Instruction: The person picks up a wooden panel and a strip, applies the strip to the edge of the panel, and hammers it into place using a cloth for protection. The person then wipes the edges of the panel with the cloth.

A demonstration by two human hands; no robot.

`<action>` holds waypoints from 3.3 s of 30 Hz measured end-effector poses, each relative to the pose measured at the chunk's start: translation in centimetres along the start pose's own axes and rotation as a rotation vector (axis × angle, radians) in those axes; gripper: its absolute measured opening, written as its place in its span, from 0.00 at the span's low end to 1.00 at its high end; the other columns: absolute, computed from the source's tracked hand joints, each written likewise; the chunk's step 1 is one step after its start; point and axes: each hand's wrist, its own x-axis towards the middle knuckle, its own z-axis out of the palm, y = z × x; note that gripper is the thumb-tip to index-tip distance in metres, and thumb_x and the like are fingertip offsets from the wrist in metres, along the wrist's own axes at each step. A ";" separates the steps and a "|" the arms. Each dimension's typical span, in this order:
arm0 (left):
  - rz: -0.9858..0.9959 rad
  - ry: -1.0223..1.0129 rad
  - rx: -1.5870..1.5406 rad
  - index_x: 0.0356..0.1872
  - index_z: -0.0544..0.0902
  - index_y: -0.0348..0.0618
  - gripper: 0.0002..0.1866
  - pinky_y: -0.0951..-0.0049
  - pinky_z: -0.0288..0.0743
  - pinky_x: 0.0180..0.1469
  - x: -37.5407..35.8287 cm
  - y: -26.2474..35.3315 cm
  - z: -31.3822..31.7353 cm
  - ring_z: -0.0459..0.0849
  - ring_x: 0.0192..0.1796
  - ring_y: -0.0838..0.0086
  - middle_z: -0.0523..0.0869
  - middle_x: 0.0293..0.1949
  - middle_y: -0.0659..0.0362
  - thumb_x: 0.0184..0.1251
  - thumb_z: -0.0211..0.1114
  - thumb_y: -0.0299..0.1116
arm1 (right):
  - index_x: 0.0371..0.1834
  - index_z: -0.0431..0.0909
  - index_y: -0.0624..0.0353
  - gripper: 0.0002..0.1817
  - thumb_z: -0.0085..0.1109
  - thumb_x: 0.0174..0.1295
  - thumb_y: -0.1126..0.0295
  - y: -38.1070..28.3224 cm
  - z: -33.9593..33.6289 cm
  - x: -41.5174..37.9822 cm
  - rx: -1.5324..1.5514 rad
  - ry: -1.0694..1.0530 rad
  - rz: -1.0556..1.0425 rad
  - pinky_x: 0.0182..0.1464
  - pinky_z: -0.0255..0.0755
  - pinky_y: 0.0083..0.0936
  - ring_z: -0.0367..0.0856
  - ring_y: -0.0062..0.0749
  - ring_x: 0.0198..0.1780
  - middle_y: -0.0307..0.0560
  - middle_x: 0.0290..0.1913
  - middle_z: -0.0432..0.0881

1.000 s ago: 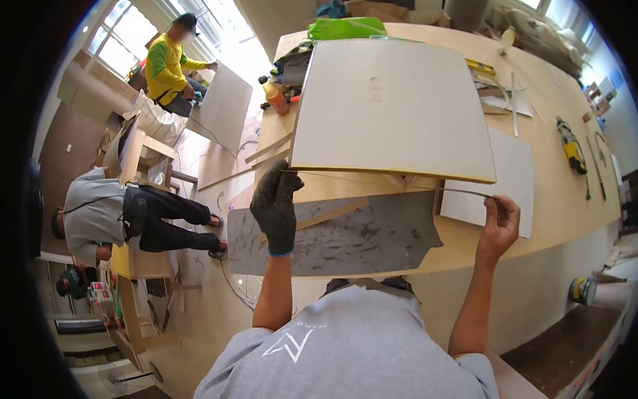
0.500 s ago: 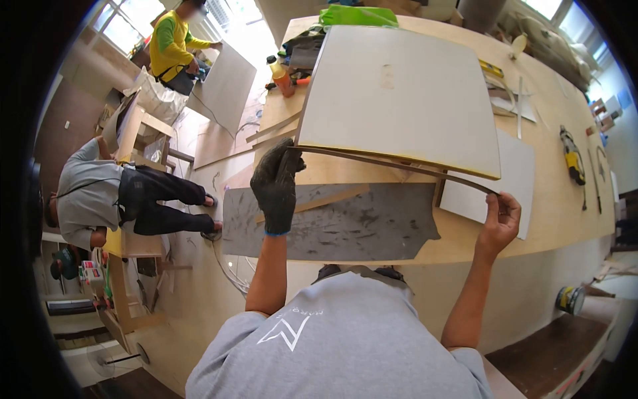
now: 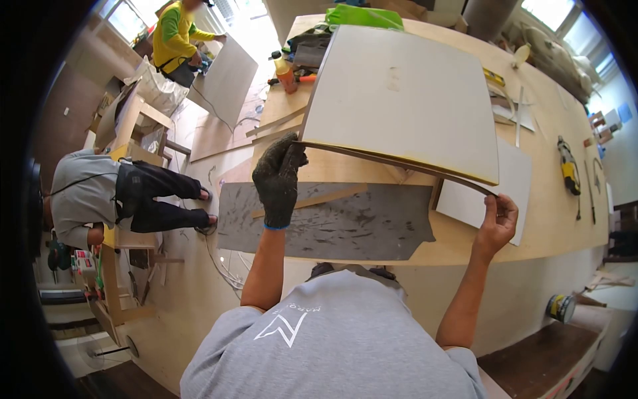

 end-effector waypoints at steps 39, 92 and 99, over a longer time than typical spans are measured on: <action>-0.299 0.045 -0.789 0.56 0.82 0.33 0.16 0.66 0.88 0.46 -1.3 -1.5 1.2 0.89 0.41 0.68 0.88 0.44 0.51 0.70 0.65 0.23 | 0.46 0.76 0.64 0.08 0.62 0.67 0.77 0.2 -0.1 1.8 -0.081 -0.039 -0.055 0.49 0.84 0.24 0.82 0.25 0.44 0.43 0.43 0.81; -0.255 -0.006 -0.613 0.59 0.79 0.31 0.18 0.65 0.87 0.48 -0.5 -0.8 1.1 0.88 0.41 0.69 0.87 0.43 0.50 0.69 0.66 0.24 | 0.46 0.79 0.66 0.10 0.67 0.63 0.79 0.4 0.9 1.7 -0.062 -0.002 -0.006 0.47 0.78 0.17 0.83 0.20 0.40 0.41 0.39 0.85; -0.181 -0.009 -0.568 0.59 0.79 0.31 0.18 0.65 0.87 0.48 -0.4 -1.0 1.6 0.88 0.43 0.69 0.87 0.44 0.51 0.69 0.65 0.22 | 0.47 0.79 0.66 0.11 0.67 0.64 0.77 0.5 0.8 1.8 -0.071 0.000 0.006 0.48 0.79 0.18 0.83 0.21 0.41 0.42 0.39 0.85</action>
